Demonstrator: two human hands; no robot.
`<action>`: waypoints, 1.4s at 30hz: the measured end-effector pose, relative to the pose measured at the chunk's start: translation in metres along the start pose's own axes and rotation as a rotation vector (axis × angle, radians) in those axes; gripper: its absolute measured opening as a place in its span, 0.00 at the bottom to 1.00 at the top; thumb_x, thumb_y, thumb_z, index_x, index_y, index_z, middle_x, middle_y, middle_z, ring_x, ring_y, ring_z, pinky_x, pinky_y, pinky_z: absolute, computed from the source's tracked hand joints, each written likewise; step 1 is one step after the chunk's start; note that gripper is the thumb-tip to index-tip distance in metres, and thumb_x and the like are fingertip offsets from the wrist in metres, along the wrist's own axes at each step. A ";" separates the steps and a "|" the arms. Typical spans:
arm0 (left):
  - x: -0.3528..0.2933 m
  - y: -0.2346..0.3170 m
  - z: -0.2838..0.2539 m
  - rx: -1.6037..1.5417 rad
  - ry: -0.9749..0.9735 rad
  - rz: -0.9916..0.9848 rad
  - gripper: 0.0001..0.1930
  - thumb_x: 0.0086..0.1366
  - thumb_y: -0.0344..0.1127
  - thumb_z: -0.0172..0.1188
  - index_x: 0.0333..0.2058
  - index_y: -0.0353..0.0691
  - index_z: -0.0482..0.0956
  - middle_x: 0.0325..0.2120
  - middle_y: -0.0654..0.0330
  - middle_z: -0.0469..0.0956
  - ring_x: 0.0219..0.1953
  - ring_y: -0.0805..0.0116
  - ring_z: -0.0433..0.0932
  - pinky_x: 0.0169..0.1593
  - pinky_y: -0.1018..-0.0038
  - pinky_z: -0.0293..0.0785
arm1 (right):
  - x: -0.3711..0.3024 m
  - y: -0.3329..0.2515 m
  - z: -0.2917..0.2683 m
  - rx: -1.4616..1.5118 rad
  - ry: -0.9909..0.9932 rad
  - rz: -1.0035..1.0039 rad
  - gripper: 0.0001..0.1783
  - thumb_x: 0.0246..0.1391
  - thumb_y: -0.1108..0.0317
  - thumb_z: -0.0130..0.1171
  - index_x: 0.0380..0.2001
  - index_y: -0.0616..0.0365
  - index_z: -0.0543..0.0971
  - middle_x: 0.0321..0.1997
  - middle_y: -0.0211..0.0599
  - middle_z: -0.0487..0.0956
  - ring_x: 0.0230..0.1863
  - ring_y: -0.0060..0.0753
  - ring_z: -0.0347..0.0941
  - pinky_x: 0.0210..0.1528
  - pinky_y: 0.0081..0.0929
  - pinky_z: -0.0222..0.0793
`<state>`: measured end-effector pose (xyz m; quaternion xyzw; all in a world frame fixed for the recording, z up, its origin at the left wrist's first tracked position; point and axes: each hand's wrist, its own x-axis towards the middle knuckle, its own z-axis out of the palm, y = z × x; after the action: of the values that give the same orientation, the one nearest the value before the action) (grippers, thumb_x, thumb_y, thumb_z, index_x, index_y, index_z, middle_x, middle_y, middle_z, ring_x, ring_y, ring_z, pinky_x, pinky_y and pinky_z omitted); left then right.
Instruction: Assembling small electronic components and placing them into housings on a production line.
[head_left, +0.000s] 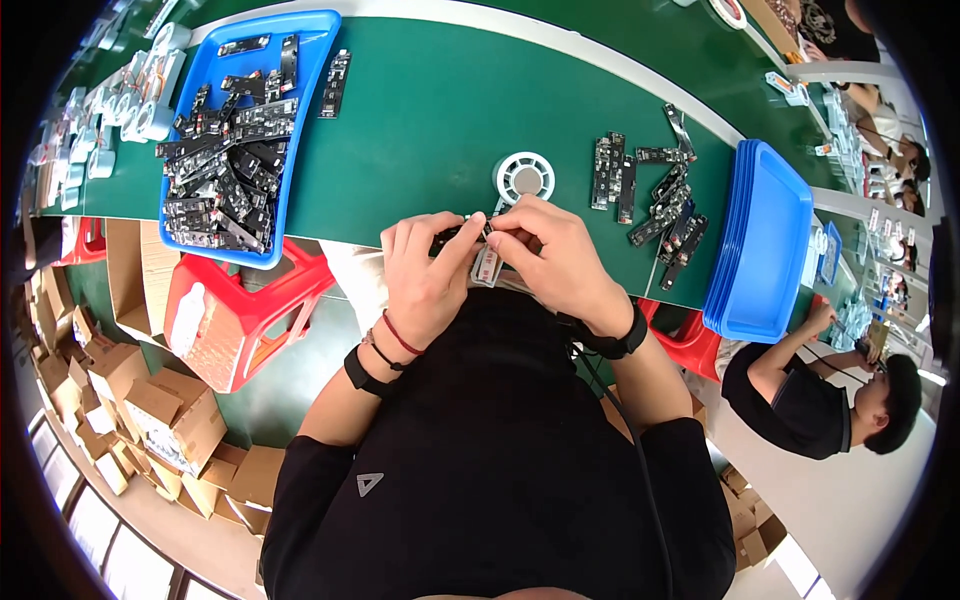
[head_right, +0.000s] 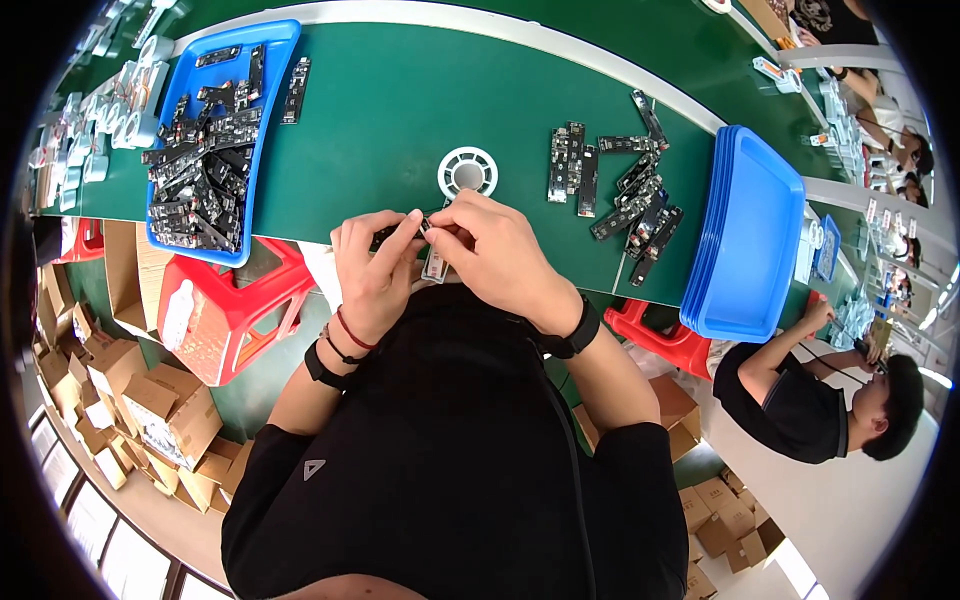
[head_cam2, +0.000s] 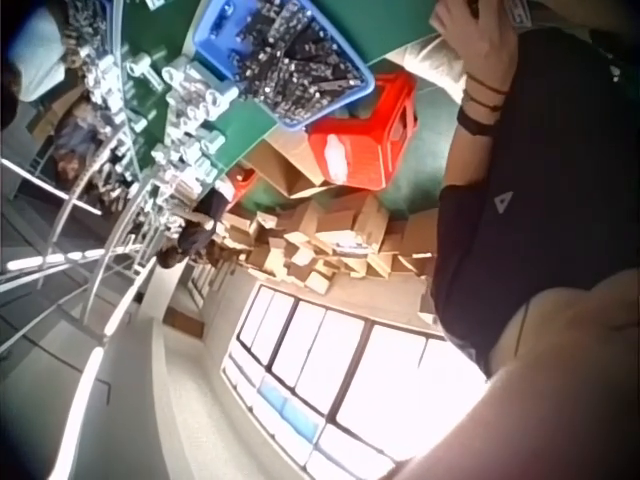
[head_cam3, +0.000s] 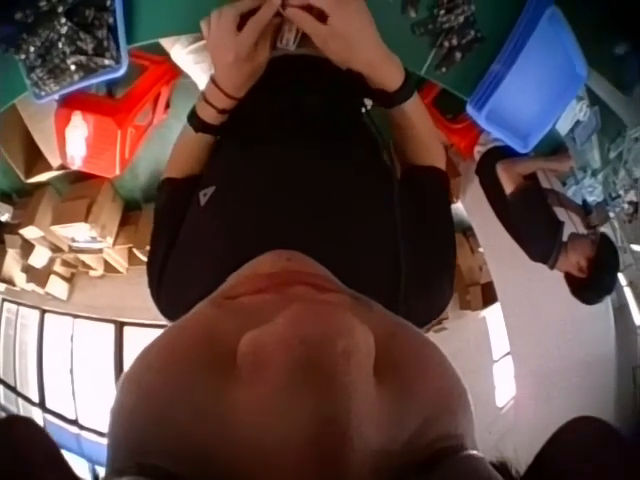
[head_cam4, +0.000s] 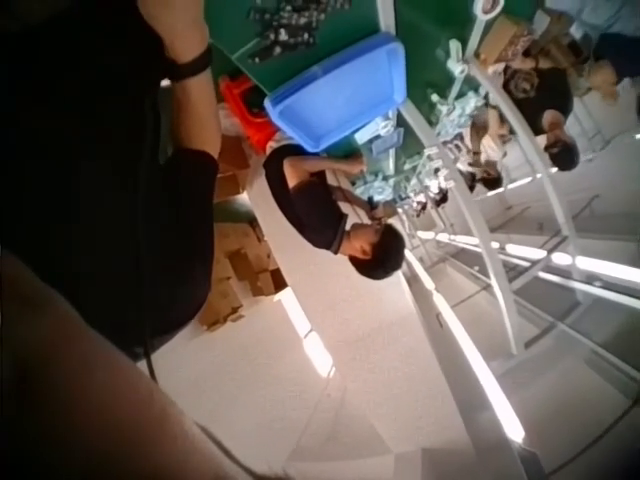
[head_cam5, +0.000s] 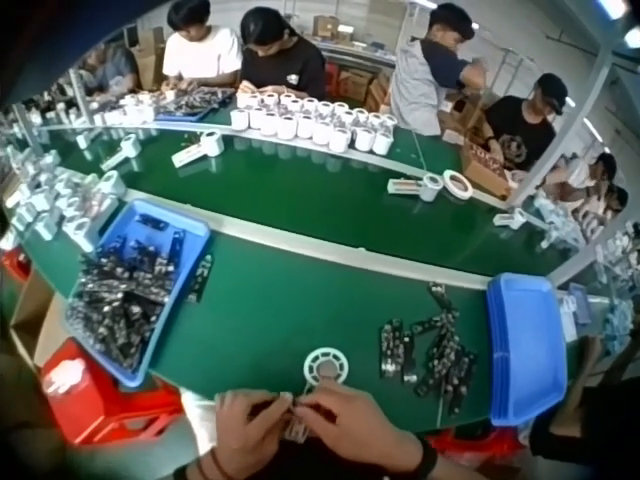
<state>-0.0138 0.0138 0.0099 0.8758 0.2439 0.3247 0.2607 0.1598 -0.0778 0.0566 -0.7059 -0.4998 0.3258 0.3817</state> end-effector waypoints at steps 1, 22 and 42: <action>-0.003 0.000 -0.002 0.005 0.007 -0.006 0.23 0.56 0.25 0.70 0.52 0.48 0.85 0.43 0.62 0.79 0.45 0.61 0.77 0.50 0.63 0.67 | 0.002 -0.001 0.000 -0.033 0.001 -0.058 0.10 0.61 0.70 0.66 0.42 0.65 0.84 0.35 0.38 0.81 0.30 0.32 0.80 0.32 0.29 0.73; 0.006 -0.020 -0.011 -0.462 -0.149 -0.181 0.18 0.62 0.22 0.67 0.51 0.41 0.85 0.49 0.55 0.80 0.51 0.53 0.79 0.55 0.63 0.76 | 0.017 -0.006 -0.005 0.265 -0.168 0.318 0.12 0.65 0.67 0.59 0.43 0.62 0.87 0.21 0.28 0.79 0.17 0.14 0.70 0.19 0.19 0.64; 0.011 -0.024 -0.010 -0.196 -0.105 0.173 0.20 0.57 0.25 0.71 0.49 0.46 0.86 0.47 0.55 0.79 0.51 0.50 0.78 0.58 0.56 0.74 | 0.013 0.001 -0.016 0.239 -0.306 0.226 0.11 0.67 0.68 0.58 0.33 0.63 0.84 0.21 0.27 0.79 0.22 0.14 0.71 0.25 0.21 0.66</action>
<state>-0.0193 0.0416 0.0063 0.8797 0.1208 0.3221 0.3282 0.1775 -0.0691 0.0623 -0.6495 -0.4274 0.5269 0.3433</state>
